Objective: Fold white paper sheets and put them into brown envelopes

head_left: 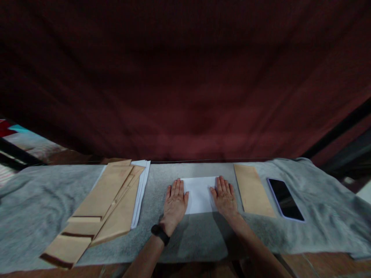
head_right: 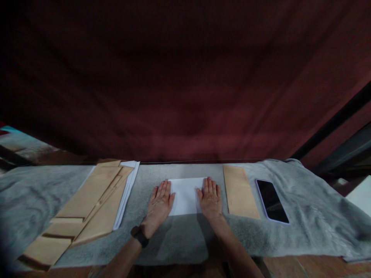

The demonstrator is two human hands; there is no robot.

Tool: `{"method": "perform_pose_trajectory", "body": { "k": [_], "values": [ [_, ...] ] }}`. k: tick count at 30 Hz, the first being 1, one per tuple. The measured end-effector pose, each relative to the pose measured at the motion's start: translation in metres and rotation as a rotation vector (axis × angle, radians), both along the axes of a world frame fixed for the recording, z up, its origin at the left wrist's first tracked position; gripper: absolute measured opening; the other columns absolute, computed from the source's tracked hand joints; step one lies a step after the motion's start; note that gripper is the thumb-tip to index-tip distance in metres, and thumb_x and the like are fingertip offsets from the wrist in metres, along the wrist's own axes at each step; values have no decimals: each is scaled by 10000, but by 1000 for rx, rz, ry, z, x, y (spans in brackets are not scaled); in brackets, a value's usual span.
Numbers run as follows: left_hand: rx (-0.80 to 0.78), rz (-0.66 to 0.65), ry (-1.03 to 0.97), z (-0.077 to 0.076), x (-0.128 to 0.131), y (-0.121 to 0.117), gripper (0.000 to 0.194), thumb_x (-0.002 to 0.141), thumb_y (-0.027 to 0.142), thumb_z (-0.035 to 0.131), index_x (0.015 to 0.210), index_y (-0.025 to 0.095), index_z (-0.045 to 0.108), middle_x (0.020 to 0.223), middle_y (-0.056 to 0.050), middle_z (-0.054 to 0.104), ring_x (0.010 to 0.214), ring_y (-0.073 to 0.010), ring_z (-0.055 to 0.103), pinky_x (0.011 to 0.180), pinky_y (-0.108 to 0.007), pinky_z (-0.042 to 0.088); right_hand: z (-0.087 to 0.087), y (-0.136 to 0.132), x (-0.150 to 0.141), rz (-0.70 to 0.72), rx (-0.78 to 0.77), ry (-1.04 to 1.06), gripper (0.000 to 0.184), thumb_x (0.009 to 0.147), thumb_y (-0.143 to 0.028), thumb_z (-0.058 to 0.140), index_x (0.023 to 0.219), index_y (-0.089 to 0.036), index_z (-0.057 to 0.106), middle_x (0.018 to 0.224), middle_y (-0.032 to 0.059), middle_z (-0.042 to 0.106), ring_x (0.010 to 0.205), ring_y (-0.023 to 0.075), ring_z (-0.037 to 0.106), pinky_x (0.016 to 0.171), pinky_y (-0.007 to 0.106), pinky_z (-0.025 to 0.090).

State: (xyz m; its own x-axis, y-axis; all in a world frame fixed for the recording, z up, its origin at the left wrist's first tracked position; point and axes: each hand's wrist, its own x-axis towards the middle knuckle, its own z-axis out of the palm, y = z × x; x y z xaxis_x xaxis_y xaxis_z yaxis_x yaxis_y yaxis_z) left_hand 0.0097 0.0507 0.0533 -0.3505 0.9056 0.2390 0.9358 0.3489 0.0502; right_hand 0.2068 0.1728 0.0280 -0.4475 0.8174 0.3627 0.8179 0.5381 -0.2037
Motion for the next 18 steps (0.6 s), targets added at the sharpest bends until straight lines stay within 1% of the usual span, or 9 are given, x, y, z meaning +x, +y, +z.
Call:
{"method": "perform_pose_trajectory", "body": {
  "k": [4, 6, 8, 11, 13, 15, 18],
  "values": [
    [29, 32, -4, 2, 5, 2, 573, 1019, 322, 300, 1506, 43, 415, 1563, -190, 425, 1492, -284, 335, 1230, -496, 259, 3, 1, 5, -27, 21, 32, 624, 1055, -461, 270, 1520, -69, 408, 1551, 204, 434, 1434, 344, 410, 1171, 556, 296],
    [69, 7, -18, 2, 13, 4, 577, 1016, 301, 303, 1520, 30, 379, 1573, -197, 409, 1501, -286, 314, 1232, -494, 265, 7, -1, 2, -3, 23, 62, 620, 1057, -447, 266, 1518, -56, 406, 1559, 210, 420, 1450, 338, 387, 1180, 551, 290],
    [99, -75, -42, 1, 25, 7, 579, 1016, 289, 309, 1541, 47, 339, 1587, -183, 394, 1509, -272, 297, 1236, -487, 271, 12, -7, -4, 88, -6, 86, 596, 1060, -415, 261, 1526, -70, 397, 1577, 191, 399, 1470, 308, 363, 1192, 519, 299],
    [94, -229, -72, -3, 45, 11, 574, 1013, 242, 292, 1567, 94, 293, 1599, -151, 386, 1511, -243, 294, 1238, -484, 283, 15, -21, -17, 283, -74, 92, 552, 1061, -367, 257, 1546, -134, 381, 1590, 131, 400, 1482, 241, 349, 1201, 466, 325],
    [70, -274, -77, -6, 54, 13, 580, 1001, 195, 272, 1575, 111, 278, 1600, -141, 388, 1506, -232, 305, 1235, -487, 287, 14, -30, -25, 357, -93, 73, 533, 1060, -343, 256, 1548, -169, 381, 1587, 101, 409, 1479, 220, 356, 1212, 468, 317],
    [51, -268, -72, -10, 56, 13, 588, 993, 173, 263, 1578, 112, 270, 1602, -139, 384, 1504, -226, 308, 1234, -483, 283, 12, -37, -28, 358, -83, 51, 525, 1062, -332, 259, 1539, -164, 399, 1582, 101, 415, 1473, 219, 367, 1220, 470, 302],
    [60, -237, -57, -14, 48, 10, 582, 1012, 227, 274, 1582, 112, 258, 1613, -141, 360, 1513, -223, 285, 1235, -469, 277, 10, -37, -26, 305, -37, 28, 524, 1065, -337, 283, 1519, -119, 425, 1573, 134, 418, 1470, 239, 375, 1216, 466, 305]
  ]
}}
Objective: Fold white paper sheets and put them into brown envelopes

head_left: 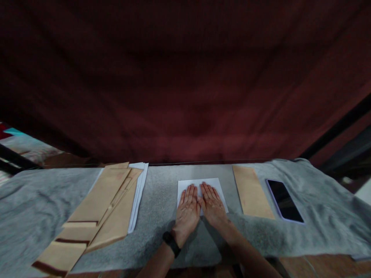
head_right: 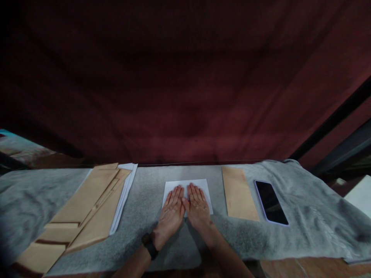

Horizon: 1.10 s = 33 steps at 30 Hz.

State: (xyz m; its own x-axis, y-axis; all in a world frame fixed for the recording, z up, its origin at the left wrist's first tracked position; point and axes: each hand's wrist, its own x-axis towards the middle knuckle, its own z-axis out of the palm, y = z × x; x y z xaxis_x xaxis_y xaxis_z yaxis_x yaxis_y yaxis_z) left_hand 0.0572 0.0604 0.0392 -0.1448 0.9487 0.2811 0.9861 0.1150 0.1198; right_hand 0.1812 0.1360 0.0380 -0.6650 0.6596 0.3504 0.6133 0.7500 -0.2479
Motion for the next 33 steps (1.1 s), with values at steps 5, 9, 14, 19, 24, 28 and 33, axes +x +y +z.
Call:
{"method": "perform_pose_trajectory", "body": {
  "k": [5, 9, 14, 19, 24, 28, 33],
  "values": [
    [26, 80, 28, 0, -23, -10, 590, 1029, 349, 315, 1572, 118, 296, 1607, -141, 370, 1508, -235, 299, 1225, -459, 300, -4, 11, 16, -84, 68, -17, 555, 1063, -395, 330, 1529, -103, 402, 1578, 168, 398, 1458, 279, 392, 1201, 483, 306],
    [3, 131, 50, 5, -34, -17, 596, 1030, 368, 319, 1549, 76, 341, 1595, -171, 374, 1498, -257, 319, 1224, -460, 303, -8, 22, 31, -191, 70, -15, 577, 1050, -431, 349, 1511, -95, 434, 1563, 191, 419, 1425, 314, 435, 1174, 487, 326],
    [-8, 159, 42, 8, -38, -20, 616, 1023, 394, 332, 1567, 106, 313, 1593, -166, 378, 1488, -271, 341, 1215, -482, 313, 0, 39, 42, -274, -15, 10, 531, 1015, -350, 395, 1463, -80, 487, 1447, 204, 562, 1321, 314, 526, 1108, 481, 386],
    [-9, 165, 58, 7, -39, -20, 612, 1023, 397, 331, 1554, 93, 340, 1586, -174, 386, 1486, -268, 345, 1220, -475, 304, 16, 51, 46, -339, -125, 28, 434, 970, -261, 420, 1351, -135, 584, 1088, 149, 712, 997, 261, 673, 912, 385, 509],
    [-16, 158, 67, 8, -40, -20, 600, 1028, 397, 319, 1531, 76, 380, 1584, -178, 388, 1484, -263, 350, 1218, -461, 310, 19, 51, 50, -376, -245, 10, 303, 962, -281, 460, 1180, -174, 641, 1015, 117, 730, 898, 229, 708, 806, 317, 519],
    [-52, 159, 73, 10, -40, -20, 601, 1030, 399, 313, 1508, 49, 412, 1582, -186, 382, 1484, -277, 348, 1218, -466, 310, 18, 54, 54, -325, -369, 57, 237, 949, -268, 482, 1091, -177, 649, 955, 93, 743, 886, 219, 721, 780, 291, 508],
    [-35, 174, 59, 16, -36, -21, 591, 1030, 389, 315, 1529, 80, 385, 1582, -180, 388, 1488, -290, 339, 1229, -523, 271, 21, 59, 56, -289, -430, 64, 156, 910, -248, 508, 905, -218, 662, 787, 35, 718, 754, 194, 698, 683, 270, 478]
  ]
}}
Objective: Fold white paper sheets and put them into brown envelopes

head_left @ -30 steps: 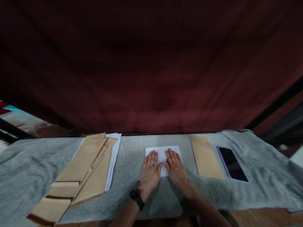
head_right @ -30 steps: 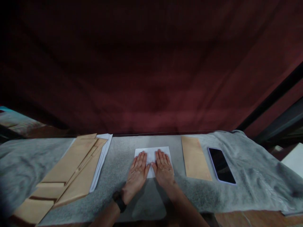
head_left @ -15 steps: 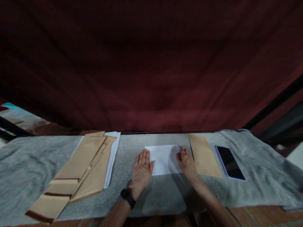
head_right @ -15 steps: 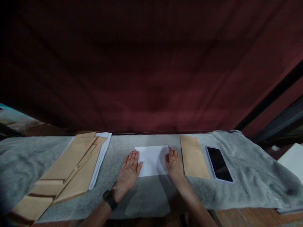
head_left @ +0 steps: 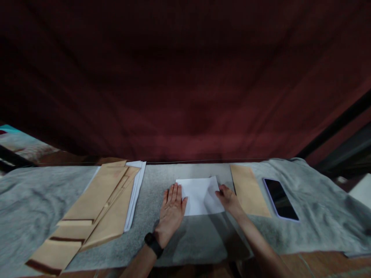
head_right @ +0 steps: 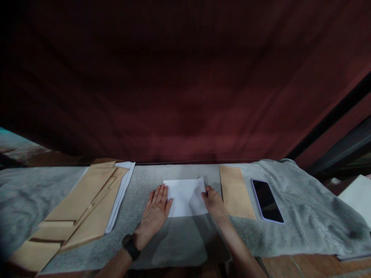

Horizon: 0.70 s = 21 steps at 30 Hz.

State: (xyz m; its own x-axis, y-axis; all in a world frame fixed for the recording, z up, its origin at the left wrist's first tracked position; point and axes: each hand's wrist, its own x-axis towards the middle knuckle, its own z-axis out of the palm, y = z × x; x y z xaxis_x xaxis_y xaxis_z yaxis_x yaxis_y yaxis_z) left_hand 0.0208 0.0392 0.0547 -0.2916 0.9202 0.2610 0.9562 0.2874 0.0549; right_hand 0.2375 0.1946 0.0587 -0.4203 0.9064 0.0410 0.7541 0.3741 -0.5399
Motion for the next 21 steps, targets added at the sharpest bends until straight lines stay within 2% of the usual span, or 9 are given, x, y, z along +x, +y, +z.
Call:
{"method": "perform_pose_trajectory", "body": {
  "k": [4, 8, 12, 15, 17, 21],
  "values": [
    [45, -72, -16, 3, 19, 3, 588, 1043, 387, 303, 1542, 80, 355, 1599, -169, 367, 1516, -267, 274, 1243, -507, 253, 2, -3, -2, 32, -40, 24, 167, 884, -240, 506, 835, -220, 664, 737, 25, 703, 722, 190, 675, 640, 263, 450],
    [23, -190, -59, -5, 39, 9, 599, 1048, 416, 308, 1554, 96, 325, 1613, -146, 354, 1520, -250, 266, 1231, -488, 293, 3, -10, -6, 61, -74, 34, 154, 873, -240, 508, 831, -215, 654, 748, 13, 705, 701, 175, 661, 621, 252, 426],
    [33, -160, -78, -13, 39, 13, 625, 1041, 439, 340, 1569, 109, 293, 1604, -154, 369, 1514, -263, 281, 1228, -509, 292, 5, -11, -6, 82, -95, 26, 128, 881, -253, 522, 840, -209, 635, 775, 11, 703, 731, 173, 664, 642, 252, 427],
    [34, -120, -65, -14, 31, 11, 627, 1039, 447, 341, 1560, 100, 318, 1599, -162, 372, 1509, -270, 293, 1231, -504, 282, 7, -11, 1, 85, -108, 15, 121, 894, -263, 527, 853, -216, 631, 774, 10, 698, 741, 177, 671, 651, 257, 434],
    [30, -105, -55, -12, 26, 8, 625, 1038, 449, 337, 1554, 96, 332, 1598, -164, 372, 1507, -273, 297, 1233, -499, 274, 9, -10, 5, 56, -73, -3, 135, 912, -261, 512, 908, -219, 640, 812, 23, 709, 766, 186, 681, 673, 266, 450],
    [34, -106, -56, -10, 24, 4, 622, 1035, 429, 340, 1566, 107, 310, 1601, -155, 371, 1517, -260, 274, 1239, -488, 258, 13, -14, -4, 20, 143, 31, 258, 960, -244, 448, 1097, -182, 659, 1009, 100, 729, 913, 224, 698, 827, 323, 510]
  ]
}}
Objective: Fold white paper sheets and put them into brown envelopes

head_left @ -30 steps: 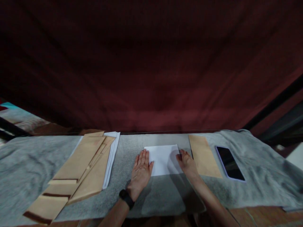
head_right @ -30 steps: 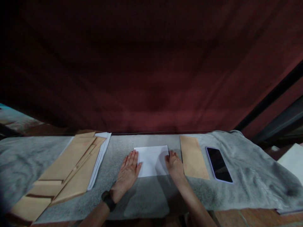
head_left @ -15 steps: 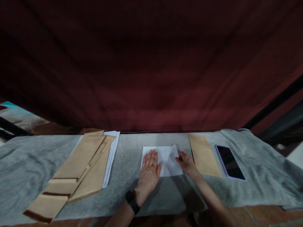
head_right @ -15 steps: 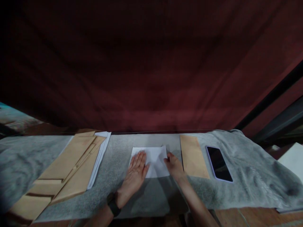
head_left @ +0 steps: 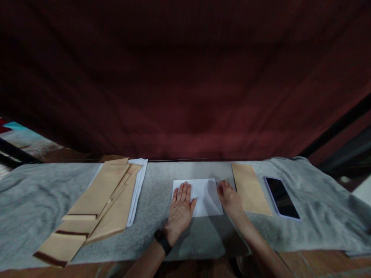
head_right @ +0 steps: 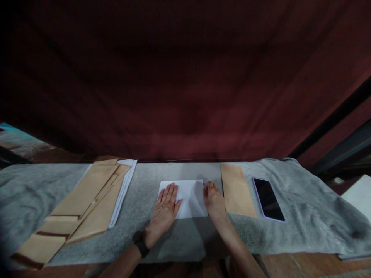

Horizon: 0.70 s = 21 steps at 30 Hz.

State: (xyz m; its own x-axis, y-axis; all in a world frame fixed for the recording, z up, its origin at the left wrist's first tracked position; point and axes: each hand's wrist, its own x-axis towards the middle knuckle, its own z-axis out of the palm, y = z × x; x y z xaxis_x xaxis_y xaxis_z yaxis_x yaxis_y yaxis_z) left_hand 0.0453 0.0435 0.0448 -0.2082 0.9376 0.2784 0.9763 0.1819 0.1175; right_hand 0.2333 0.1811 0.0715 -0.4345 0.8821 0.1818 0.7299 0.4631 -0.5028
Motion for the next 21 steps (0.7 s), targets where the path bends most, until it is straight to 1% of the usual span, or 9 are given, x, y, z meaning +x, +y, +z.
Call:
{"method": "perform_pose_trajectory", "body": {
  "k": [2, 4, 6, 8, 10, 13, 17, 21],
  "values": [
    [-2, 1, -2, 0, 1, 0, 618, 1032, 418, 347, 1567, 110, 311, 1603, -155, 368, 1518, -263, 273, 1240, -492, 251, -1, -8, -16, 75, 84, 56, 327, 988, -258, 419, 1192, -165, 657, 1126, 128, 724, 1053, 241, 678, 946, 359, 505],
    [-9, 2, -3, -1, 2, 2, 602, 1026, 394, 358, 1564, 125, 326, 1607, -151, 365, 1514, -274, 282, 1237, -504, 248, -6, -19, -35, 172, 132, 71, 399, 1019, -286, 381, 1306, -151, 624, 1298, 139, 675, 1226, 241, 607, 1054, 378, 463],
    [-11, -2, -5, -2, 2, 3, 578, 1017, 334, 357, 1562, 140, 338, 1609, -145, 365, 1510, -273, 295, 1233, -505, 252, -14, -33, -53, 266, 158, 14, 450, 1036, -298, 356, 1399, -140, 569, 1454, 131, 576, 1362, 235, 504, 1133, 392, 399],
    [-7, -7, -5, -4, -1, 3, 570, 1004, 261, 335, 1562, 143, 339, 1610, -138, 365, 1507, -257, 304, 1231, -494, 259, -21, -44, -65, 310, 180, -65, 468, 1048, -321, 347, 1450, -168, 530, 1533, 99, 497, 1428, 236, 430, 1184, 430, 330],
    [-5, -9, -3, -5, -5, 4, 571, 993, 213, 309, 1558, 136, 345, 1608, -133, 370, 1504, -237, 312, 1232, -476, 259, -26, -50, -72, 301, 203, -123, 477, 1054, -353, 348, 1477, -193, 503, 1565, 77, 452, 1453, 244, 396, 1206, 457, 282],
    [-15, 26, -1, -3, -13, 4, 559, 997, 222, 296, 1541, 119, 379, 1596, -133, 389, 1500, -236, 323, 1235, -468, 251, -32, -52, -75, 250, 250, -150, 496, 1055, -377, 360, 1503, -192, 466, 1584, 78, 415, 1461, 255, 383, 1208, 459, 266],
    [-24, 106, 2, 2, -25, 2, 566, 1008, 299, 312, 1528, 93, 398, 1585, -150, 401, 1496, -257, 331, 1230, -474, 256, -36, -48, -75, 169, 309, -158, 513, 1047, -396, 388, 1507, -182, 459, 1584, 107, 406, 1447, 267, 405, 1199, 462, 271],
    [-10, 142, 0, 4, -32, -2, 576, 1006, 320, 318, 1528, 92, 398, 1585, -154, 400, 1500, -257, 324, 1227, -472, 256, -39, -45, -70, 116, 339, -196, 535, 1051, -411, 369, 1513, -154, 447, 1586, 146, 392, 1448, 287, 402, 1186, 476, 284]
  ]
}}
